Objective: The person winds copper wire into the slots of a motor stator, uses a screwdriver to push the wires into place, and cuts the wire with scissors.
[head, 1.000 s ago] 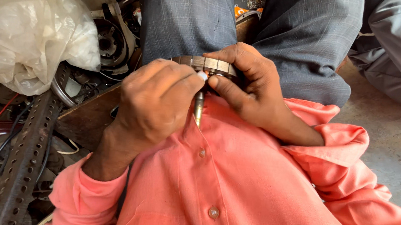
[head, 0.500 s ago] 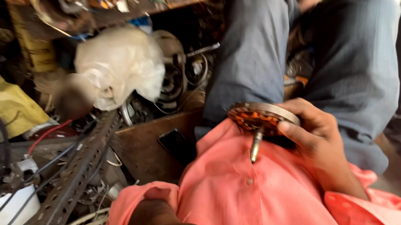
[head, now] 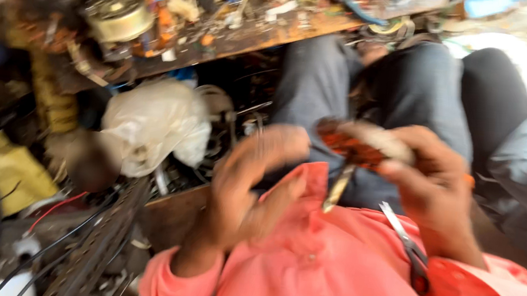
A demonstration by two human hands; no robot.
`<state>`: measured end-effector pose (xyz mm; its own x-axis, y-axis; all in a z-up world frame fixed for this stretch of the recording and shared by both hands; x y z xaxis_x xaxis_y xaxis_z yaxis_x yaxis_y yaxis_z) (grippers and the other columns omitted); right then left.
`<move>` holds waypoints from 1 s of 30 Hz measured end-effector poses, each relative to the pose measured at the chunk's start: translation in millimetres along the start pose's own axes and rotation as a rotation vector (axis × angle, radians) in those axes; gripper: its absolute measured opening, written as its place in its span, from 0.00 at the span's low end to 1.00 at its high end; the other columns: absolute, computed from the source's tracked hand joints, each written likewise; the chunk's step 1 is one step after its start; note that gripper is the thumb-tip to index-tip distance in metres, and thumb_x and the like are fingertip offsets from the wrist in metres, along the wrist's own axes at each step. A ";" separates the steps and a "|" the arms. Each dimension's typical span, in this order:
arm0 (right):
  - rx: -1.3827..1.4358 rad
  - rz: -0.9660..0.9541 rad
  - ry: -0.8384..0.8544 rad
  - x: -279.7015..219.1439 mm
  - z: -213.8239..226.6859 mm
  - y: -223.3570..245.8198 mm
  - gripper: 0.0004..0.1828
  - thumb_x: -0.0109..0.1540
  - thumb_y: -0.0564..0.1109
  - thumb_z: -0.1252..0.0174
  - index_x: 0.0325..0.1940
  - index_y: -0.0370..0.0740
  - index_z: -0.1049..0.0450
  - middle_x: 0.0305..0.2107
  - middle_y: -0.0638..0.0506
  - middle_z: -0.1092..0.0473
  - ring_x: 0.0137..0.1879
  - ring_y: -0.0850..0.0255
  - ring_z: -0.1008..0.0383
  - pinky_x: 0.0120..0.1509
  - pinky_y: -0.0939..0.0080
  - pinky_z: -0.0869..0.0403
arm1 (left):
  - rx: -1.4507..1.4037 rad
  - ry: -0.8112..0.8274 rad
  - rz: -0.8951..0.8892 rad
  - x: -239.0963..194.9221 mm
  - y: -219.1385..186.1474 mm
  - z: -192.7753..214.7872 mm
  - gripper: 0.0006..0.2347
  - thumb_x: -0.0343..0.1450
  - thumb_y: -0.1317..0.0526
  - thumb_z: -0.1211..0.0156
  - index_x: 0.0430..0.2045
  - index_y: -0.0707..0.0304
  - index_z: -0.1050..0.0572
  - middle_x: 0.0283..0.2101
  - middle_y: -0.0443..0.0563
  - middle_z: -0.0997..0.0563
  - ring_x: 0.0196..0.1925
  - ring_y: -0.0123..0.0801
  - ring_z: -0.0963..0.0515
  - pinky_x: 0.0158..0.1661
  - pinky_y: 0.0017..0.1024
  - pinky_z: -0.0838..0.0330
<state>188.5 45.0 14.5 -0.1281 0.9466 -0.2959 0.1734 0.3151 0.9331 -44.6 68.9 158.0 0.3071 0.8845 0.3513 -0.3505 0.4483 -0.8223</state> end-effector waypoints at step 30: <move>-0.053 -0.388 0.407 -22.1 -93.1 -52.7 0.49 0.55 0.33 0.35 0.77 0.42 0.51 0.56 0.49 0.34 0.60 0.63 0.28 0.64 0.62 0.25 | -0.257 0.292 0.623 -103.1 91.1 -64.7 0.07 0.64 0.68 0.35 0.33 0.71 0.21 0.32 0.58 0.17 0.32 0.38 0.14 0.33 0.30 0.21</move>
<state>91.4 1.1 -9.1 -0.5411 0.6556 -0.5267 -0.0099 0.6213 0.7835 -51.0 10.3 17.9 0.3542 0.8789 -0.3194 -0.3295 -0.2024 -0.9222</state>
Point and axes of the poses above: each hand's wrist, its own x-axis towards the middle knuckle, its own z-axis out of the back of the hand, y = z × x, the point moved 9 cm from there along x, towards the middle knuckle
